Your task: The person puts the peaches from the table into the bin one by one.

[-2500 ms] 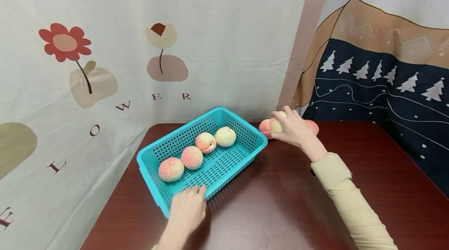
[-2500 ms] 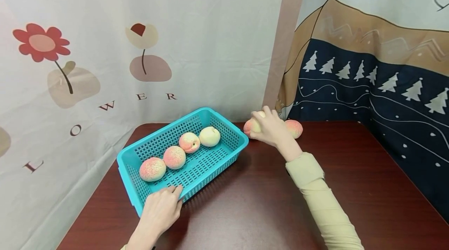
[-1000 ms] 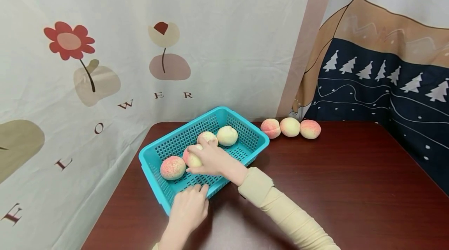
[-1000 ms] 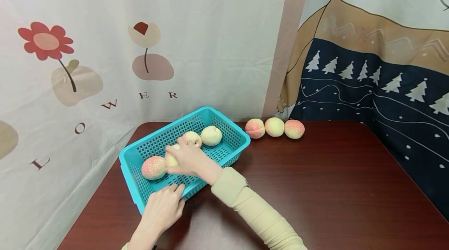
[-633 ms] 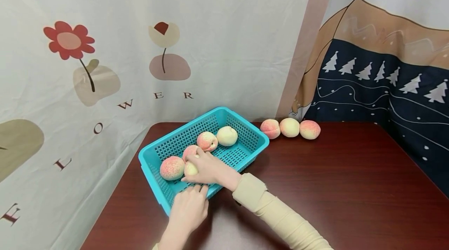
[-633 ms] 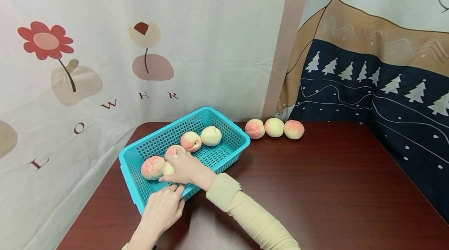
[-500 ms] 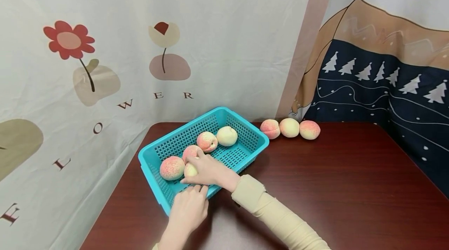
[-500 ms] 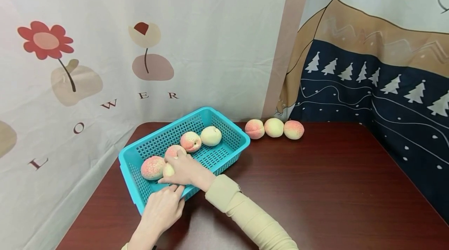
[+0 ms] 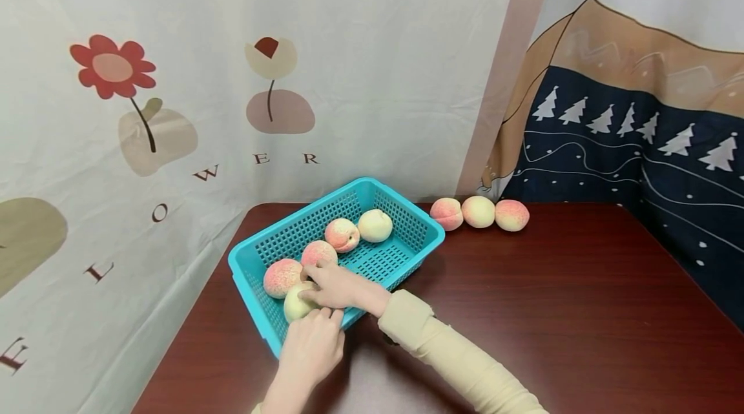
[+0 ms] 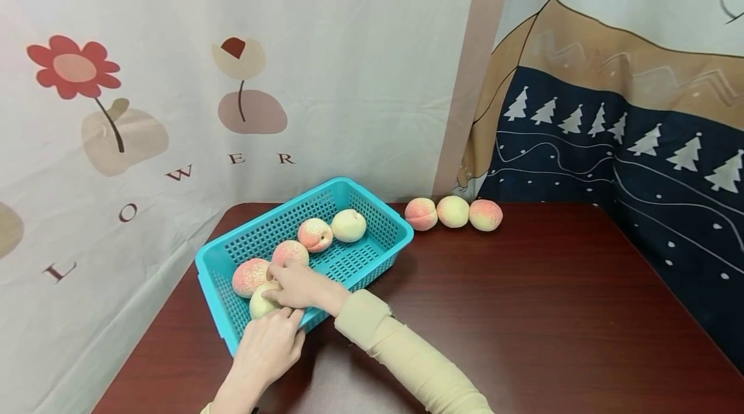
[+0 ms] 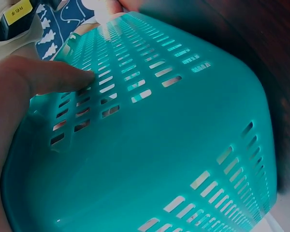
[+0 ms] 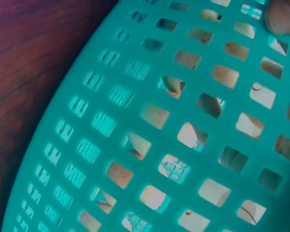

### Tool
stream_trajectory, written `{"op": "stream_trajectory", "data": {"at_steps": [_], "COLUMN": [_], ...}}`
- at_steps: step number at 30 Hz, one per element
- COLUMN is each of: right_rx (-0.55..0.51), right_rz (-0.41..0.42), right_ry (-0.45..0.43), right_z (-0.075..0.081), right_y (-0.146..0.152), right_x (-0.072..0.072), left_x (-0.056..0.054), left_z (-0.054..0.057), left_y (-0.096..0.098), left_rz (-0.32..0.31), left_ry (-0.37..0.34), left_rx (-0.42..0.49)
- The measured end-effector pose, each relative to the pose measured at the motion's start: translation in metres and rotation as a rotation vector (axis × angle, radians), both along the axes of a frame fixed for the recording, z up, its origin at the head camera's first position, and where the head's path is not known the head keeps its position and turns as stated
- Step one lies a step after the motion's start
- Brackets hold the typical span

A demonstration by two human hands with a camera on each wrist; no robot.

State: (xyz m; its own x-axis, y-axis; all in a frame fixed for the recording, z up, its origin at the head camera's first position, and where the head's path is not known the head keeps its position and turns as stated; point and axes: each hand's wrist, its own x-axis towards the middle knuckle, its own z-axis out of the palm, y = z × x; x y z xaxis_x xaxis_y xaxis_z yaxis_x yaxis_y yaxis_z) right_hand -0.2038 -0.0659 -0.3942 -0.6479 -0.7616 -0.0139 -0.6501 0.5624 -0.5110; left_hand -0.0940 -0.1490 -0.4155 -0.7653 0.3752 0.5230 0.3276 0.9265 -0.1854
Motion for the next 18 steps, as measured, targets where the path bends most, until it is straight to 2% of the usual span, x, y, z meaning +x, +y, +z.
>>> {"op": "stream_trajectory", "data": {"at_steps": [10,18], "right_rx": [0.025,0.073], "right_rz": [0.002,0.004], "right_ry": [-0.003,0.034], "right_z": [0.0003,0.0011], "right_y": [-0.0009,0.0005], "right_x": [-0.0001,-0.0003], "left_x": [-0.0011,-0.0018], "left_z": [-0.0016,-0.0018], "left_y": [0.0003,0.0004], "left_rz": [0.015,0.004], "left_ry": [-0.034,-0.032], "left_rx": [-0.008,-0.005]}}
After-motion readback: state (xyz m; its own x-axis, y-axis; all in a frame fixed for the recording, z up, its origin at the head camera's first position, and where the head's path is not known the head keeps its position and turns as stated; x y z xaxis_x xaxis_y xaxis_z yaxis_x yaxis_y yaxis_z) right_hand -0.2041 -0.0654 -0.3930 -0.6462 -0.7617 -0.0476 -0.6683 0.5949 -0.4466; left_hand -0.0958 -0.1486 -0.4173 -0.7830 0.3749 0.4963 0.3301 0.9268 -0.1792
